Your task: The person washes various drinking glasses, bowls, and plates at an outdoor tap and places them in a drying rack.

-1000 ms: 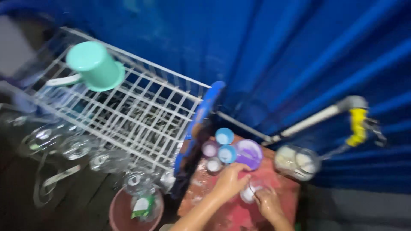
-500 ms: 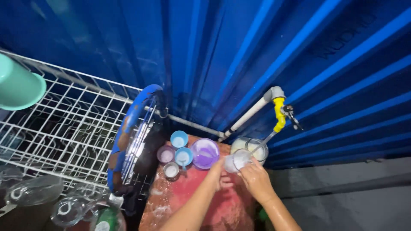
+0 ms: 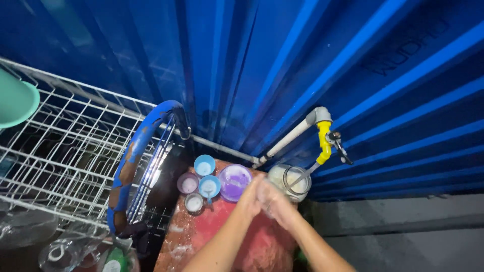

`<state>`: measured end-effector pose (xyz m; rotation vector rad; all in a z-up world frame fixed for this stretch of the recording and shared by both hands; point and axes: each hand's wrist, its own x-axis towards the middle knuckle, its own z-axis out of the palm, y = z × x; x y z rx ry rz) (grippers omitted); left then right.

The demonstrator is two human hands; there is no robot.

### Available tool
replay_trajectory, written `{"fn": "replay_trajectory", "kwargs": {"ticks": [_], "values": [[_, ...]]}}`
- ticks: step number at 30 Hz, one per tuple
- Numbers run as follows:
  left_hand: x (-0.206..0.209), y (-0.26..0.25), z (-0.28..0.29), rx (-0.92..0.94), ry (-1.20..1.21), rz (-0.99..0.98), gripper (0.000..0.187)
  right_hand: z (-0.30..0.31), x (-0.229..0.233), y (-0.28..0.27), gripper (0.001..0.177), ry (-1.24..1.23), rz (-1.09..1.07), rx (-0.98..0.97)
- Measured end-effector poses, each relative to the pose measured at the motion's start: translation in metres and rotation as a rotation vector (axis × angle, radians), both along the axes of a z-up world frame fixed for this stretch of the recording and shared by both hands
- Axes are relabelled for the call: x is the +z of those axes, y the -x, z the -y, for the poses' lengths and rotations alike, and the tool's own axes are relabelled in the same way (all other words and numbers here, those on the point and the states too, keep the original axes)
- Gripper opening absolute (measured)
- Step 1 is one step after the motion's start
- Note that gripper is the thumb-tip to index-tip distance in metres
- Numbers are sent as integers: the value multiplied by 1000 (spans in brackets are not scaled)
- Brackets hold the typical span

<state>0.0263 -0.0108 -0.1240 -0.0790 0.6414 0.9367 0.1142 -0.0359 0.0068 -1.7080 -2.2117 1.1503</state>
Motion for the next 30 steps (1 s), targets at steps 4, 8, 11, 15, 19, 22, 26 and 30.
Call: {"fn": "replay_trajectory", "kwargs": {"ticks": [4,8,11,15,19,22,26,30], "values": [[19,4,-10,-11,220,17,43,-1,0,-8,47,44,-12,60],[16,7,2,21,219,47,41,-1,12,-21,56,-76,30,109],[14,13,2,-48,219,25,39,-1,12,-34,61,162,-105,-278],[24,17,-5,45,-78,-209,39,9,-41,-52,42,-71,-670,-599],[34,33,-6,26,-467,-525,57,11,-83,-63,22,541,-1271,-1129],[86,39,-9,-61,-222,-388,50,11,-62,-60,14,317,-1160,-822],[69,30,-9,-140,116,-180,47,17,-52,-58,12,17,-711,-439],[31,15,-15,-178,183,25,54,15,16,-46,39,-444,46,294]]}}
